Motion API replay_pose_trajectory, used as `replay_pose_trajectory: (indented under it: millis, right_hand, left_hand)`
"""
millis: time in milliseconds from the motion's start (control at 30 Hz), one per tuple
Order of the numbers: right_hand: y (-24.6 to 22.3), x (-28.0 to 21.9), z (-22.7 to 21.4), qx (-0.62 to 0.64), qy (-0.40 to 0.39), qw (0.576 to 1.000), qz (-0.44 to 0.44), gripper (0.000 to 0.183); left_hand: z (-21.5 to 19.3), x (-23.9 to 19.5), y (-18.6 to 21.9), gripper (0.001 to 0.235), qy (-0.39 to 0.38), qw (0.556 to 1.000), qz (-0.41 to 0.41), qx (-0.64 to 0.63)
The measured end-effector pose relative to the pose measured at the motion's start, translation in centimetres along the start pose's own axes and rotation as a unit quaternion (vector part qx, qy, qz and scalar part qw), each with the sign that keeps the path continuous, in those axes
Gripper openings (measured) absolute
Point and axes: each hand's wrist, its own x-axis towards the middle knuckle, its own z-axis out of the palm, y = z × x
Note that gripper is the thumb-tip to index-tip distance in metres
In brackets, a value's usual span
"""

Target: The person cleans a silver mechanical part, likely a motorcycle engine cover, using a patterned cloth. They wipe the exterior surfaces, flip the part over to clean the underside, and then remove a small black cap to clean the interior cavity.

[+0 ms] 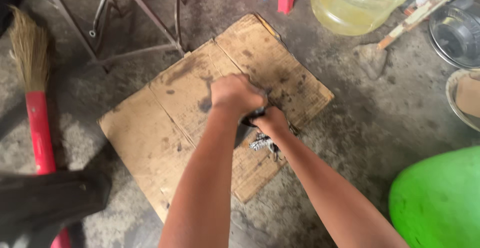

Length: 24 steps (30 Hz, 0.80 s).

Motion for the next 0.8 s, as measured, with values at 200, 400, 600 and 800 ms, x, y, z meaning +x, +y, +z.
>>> replay_pose_trajectory:
  millis: [200, 400, 600, 800]
  right_hand:
    - [2.7, -4.8, 5.8, 0.255, -0.023, 0.962, 0.099, 0.018]
    - [3.7, -4.0, 4.9, 0.268, -0.032, 0.962, 0.044, 0.01]
    - [5.0, -1.1, 4.5, 0.114, 0.061, 0.989, -0.069, 0.02]
    - [5.2, 0.3, 4.6, 0.263, -0.005, 0.963, 0.052, 0.022]
  left_hand:
    - [-1.1, 0.5, 0.1, 0.054, -0.026, 0.999, -0.017, -0.012]
    - [-1.3, -0.9, -0.1, 0.058, 0.018, 0.998, -0.011, -0.052]
    - [-0.6, -1.0, -0.3, 0.056, 0.045, 0.998, -0.012, -0.048]
    - [-0.5, -0.5, 0.0, 0.055, 0.019, 0.999, -0.023, -0.015]
